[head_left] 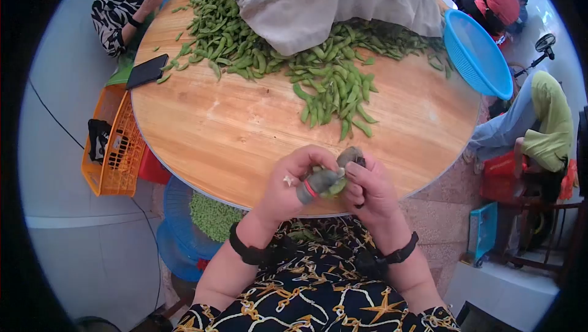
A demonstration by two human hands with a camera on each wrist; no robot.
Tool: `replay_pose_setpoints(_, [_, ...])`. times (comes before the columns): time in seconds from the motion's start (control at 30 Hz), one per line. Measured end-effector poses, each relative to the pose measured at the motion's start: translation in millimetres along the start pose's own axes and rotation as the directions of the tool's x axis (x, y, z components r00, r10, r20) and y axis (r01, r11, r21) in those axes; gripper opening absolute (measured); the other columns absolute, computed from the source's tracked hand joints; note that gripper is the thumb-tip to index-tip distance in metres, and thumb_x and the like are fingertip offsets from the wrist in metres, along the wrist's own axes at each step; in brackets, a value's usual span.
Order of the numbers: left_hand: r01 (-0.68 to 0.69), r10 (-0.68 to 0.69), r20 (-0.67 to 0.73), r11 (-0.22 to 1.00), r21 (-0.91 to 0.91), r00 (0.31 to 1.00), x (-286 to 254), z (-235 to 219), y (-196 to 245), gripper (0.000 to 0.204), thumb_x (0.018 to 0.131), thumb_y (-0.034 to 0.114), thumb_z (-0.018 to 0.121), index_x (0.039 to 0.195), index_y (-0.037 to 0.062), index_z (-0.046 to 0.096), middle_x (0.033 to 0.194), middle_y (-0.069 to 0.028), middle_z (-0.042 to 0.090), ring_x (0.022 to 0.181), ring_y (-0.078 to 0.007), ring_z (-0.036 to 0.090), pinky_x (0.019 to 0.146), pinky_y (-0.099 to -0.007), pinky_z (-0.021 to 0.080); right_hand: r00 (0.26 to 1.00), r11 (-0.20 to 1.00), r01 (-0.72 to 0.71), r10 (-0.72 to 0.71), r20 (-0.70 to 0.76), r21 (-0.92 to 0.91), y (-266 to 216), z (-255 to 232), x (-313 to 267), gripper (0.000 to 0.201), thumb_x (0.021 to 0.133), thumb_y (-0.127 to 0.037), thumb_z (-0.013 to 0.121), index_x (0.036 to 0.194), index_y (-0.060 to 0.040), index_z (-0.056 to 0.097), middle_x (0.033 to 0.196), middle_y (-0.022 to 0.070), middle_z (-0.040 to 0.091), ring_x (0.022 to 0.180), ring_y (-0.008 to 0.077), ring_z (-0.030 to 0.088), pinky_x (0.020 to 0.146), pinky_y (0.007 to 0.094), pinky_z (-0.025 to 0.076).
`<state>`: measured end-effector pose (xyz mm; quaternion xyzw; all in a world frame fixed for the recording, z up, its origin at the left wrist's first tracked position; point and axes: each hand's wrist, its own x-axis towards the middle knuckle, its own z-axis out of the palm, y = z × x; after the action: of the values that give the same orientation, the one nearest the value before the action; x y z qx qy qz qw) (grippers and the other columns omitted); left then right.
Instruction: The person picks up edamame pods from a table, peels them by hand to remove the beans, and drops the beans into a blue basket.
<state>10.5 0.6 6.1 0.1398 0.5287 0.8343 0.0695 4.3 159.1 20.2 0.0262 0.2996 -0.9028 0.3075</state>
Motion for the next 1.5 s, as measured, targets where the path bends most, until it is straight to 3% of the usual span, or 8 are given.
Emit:
replay_pose_setpoints(0.33, [0.132, -0.233, -0.241, 0.918, -0.374, 0.942, 8.8, -10.2, -10.7, 0.010, 0.087, 0.007, 0.050, 0.097, 0.0070, 0.049, 0.080, -0.0005, 0.054, 0.059, -0.0045, 0.044, 0.047, -0.0132, 0.031, 0.977, 0.859, 0.150, -0.204, -0.060, -0.489, -28.3, -4.3, 1.8, 0.012, 0.085, -0.014, 0.056, 0.088, -0.0031, 0.054, 0.057, -0.0039, 0.047, 0.046, 0.0045, 0.041, 0.041, 0.0198, 0.031])
replay_pose_setpoints(0.4, [0.151, -0.263, -0.260, 0.911, -0.383, 0.929, 8.5, -6.0, -3.8, 0.008, 0.087, 0.008, 0.051, 0.095, 0.0076, 0.049, 0.079, -0.0003, 0.053, 0.059, -0.0048, 0.045, 0.047, -0.0133, 0.032, 0.976, 0.232, 0.217, -0.083, 0.202, -0.948, -43.1, -3.6, -0.2, 0.014, 0.083, -0.015, 0.057, 0.089, -0.0019, 0.055, 0.058, -0.0008, 0.050, 0.051, 0.0075, 0.048, 0.046, 0.0243, 0.039])
replay_pose_setpoints(0.53, [0.133, -0.233, -0.276, 0.932, -0.337, 0.932, 8.6, -6.6, -10.4, 0.009, 0.086, 0.012, 0.055, 0.094, 0.0070, 0.055, 0.077, -0.0009, 0.054, 0.059, -0.0048, 0.044, 0.050, -0.0141, 0.032, 0.829, -0.563, -0.144, -0.518, 0.212, -0.814, -31.4, -8.9, 27.2, 0.018, 0.078, -0.020, 0.061, 0.081, -0.0027, 0.056, 0.062, 0.0149, 0.058, 0.061, 0.0266, 0.060, 0.055, 0.0364, 0.046])
replay_pose_setpoints(0.73, [-0.124, 0.290, -0.112, 0.684, 0.718, 0.951, 9.3, 3.8, -1.7, 0.029, 0.079, 0.004, 0.060, 0.107, 0.0072, 0.060, 0.075, -0.0061, 0.057, 0.066, -0.0142, 0.053, 0.058, -0.0254, 0.042, 0.792, -0.458, -0.084, -0.570, 0.220, -0.885, -26.8, -8.0, 25.8, 0.019, 0.076, -0.020, 0.062, 0.075, -0.0021, 0.055, 0.063, 0.0175, 0.058, 0.060, 0.0330, 0.059, 0.052, 0.0397, 0.046])
replay_pose_setpoints(0.87, [-0.090, 0.246, -0.048, 0.520, 0.849, 0.968, 6.2, 11.1, 1.0, 0.038, 0.067, -0.004, 0.060, 0.104, 0.0061, 0.061, 0.079, -0.0131, 0.059, 0.073, -0.0272, 0.058, 0.065, -0.0332, 0.046, 0.865, -0.138, 0.098, -0.477, 0.153, -0.986, -26.3, 6.6, 8.7, 0.019, 0.074, -0.015, 0.063, 0.071, 0.0014, 0.055, 0.063, 0.0171, 0.058, 0.057, 0.0294, 0.059, 0.051, 0.0357, 0.045])
replay_pose_setpoints(1.2, [0.114, -0.061, -0.157, 0.926, 0.359, 0.986, 1.5, 4.4, 5.3, 0.022, 0.076, 0.004, 0.064, 0.097, 0.0008, 0.062, 0.082, -0.0061, 0.061, 0.071, -0.0146, 0.057, 0.064, -0.0268, 0.046, 0.870, 0.552, 0.181, -0.476, -0.129, -0.814, -22.1, 14.4, 8.2, 0.012, 0.077, -0.010, 0.065, 0.078, -0.0001, 0.059, 0.062, -0.0005, 0.056, 0.057, 0.0057, 0.050, 0.051, 0.0232, 0.041])
replay_pose_setpoints(1.4, [0.183, -0.169, -0.112, 0.974, 0.132, 0.979, -0.2, -4.7, -5.6, 0.015, 0.079, 0.005, 0.064, 0.093, 0.0001, 0.062, 0.085, -0.0025, 0.062, 0.071, -0.0068, 0.054, 0.062, -0.0209, 0.045, 0.819, 0.139, 0.323, -0.538, 0.202, -0.936, -14.5, 12.9, 10.6, 0.014, 0.078, -0.012, 0.065, 0.083, -0.0002, 0.059, 0.062, -0.0012, 0.053, 0.056, 0.0044, 0.046, 0.051, 0.0208, 0.039])
replay_pose_setpoints(1.5, [0.091, -0.101, -0.239, 0.995, -0.049, 0.966, 1.7, 0.8, -4.1, 0.012, 0.078, 0.004, 0.064, 0.089, 0.0023, 0.061, 0.079, -0.0014, 0.060, 0.065, -0.0056, 0.053, 0.056, -0.0181, 0.042, 0.888, 0.538, 0.282, -0.461, 0.003, -0.795, -9.6, 11.7, 10.6, 0.014, 0.080, -0.014, 0.064, 0.083, -0.0010, 0.059, 0.062, -0.0015, 0.053, 0.054, 0.0056, 0.047, 0.049, 0.0213, 0.038])
